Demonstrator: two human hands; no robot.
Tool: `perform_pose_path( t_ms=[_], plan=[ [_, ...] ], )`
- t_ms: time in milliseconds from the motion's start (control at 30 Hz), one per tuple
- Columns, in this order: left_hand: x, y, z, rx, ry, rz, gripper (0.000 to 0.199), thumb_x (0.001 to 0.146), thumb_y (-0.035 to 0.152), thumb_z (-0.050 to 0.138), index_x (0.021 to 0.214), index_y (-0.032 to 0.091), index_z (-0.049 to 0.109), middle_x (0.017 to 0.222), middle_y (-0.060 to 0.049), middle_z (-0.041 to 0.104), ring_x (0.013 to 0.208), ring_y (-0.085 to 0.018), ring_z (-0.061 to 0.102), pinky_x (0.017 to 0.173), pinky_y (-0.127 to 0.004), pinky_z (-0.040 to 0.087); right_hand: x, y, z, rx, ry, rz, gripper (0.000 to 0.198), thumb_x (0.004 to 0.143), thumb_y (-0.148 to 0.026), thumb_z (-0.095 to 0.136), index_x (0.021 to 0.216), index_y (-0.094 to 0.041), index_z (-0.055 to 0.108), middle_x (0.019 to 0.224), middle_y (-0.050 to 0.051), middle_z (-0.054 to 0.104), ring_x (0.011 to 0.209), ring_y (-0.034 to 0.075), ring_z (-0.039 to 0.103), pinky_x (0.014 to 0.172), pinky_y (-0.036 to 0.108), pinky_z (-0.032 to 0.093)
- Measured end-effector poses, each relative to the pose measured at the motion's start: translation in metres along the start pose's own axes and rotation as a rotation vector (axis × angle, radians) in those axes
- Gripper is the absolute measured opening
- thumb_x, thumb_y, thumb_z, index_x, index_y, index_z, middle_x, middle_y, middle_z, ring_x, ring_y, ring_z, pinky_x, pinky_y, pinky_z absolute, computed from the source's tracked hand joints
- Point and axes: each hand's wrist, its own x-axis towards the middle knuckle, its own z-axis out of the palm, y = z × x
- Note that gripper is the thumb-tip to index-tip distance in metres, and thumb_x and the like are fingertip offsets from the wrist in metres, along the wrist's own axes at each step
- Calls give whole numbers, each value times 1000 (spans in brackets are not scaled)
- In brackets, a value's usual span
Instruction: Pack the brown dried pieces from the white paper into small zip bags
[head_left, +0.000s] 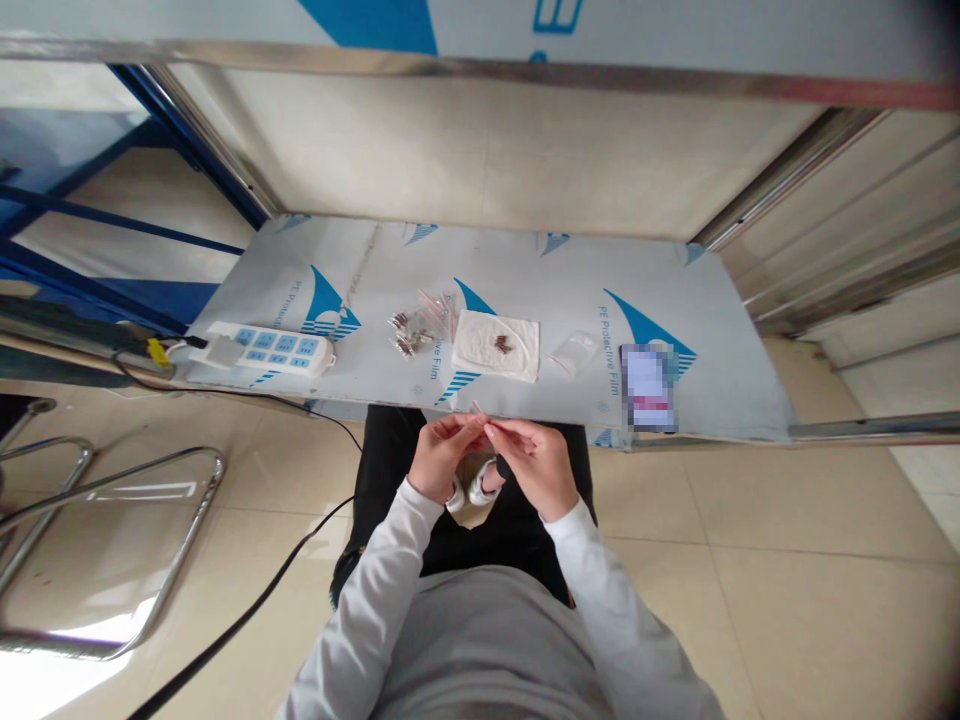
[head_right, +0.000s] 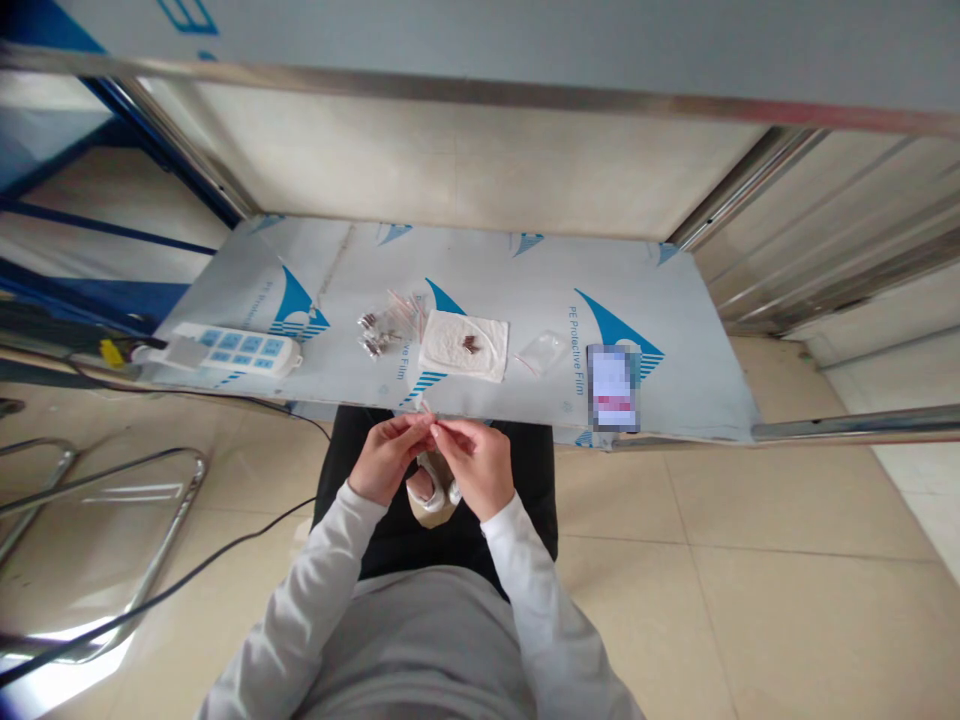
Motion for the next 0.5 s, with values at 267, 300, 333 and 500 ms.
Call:
perform_pose_path(
  t_ms=[267, 300, 333, 500],
  plan=[
    [-3, 3, -1, 803, 183, 255, 22, 68, 37, 71, 65, 15, 69, 58, -3, 68, 55, -15, 62, 56, -24, 46, 16, 3, -9, -519, 333, -216, 13, 81, -21, 59, 82, -17, 71, 71, 6, 72, 59, 18, 66, 61, 28, 51],
    [-4, 4, 2, 852, 217, 261, 19, 68, 35, 70, 64, 16, 69, 58, -3, 68, 55, -15, 63, 58, -25, 47, 17, 2, -9, -575, 336, -255, 15, 83, -18, 56, 86, -17, 71, 74, 6, 71, 61, 18, 66, 61, 27, 51],
    [-5, 6, 5, 873, 235, 264, 18, 68, 34, 69, 64, 16, 69, 58, -3, 68, 56, -15, 63, 58, -25, 47, 17, 0, -9, -612, 297, -292, 18, 84, -16, 54, 91, -18, 70, 77, 6, 71, 63, 17, 66, 61, 26, 50],
    [-5, 11, 14, 735, 188, 264, 19, 69, 35, 68, 66, 17, 70, 59, -3, 69, 57, -16, 64, 56, -25, 48, 20, -5, -13, -621, -13, -415, 25, 84, -8, 53, 96, -20, 71, 92, 7, 68, 80, 17, 67, 72, 26, 52]
  ],
)
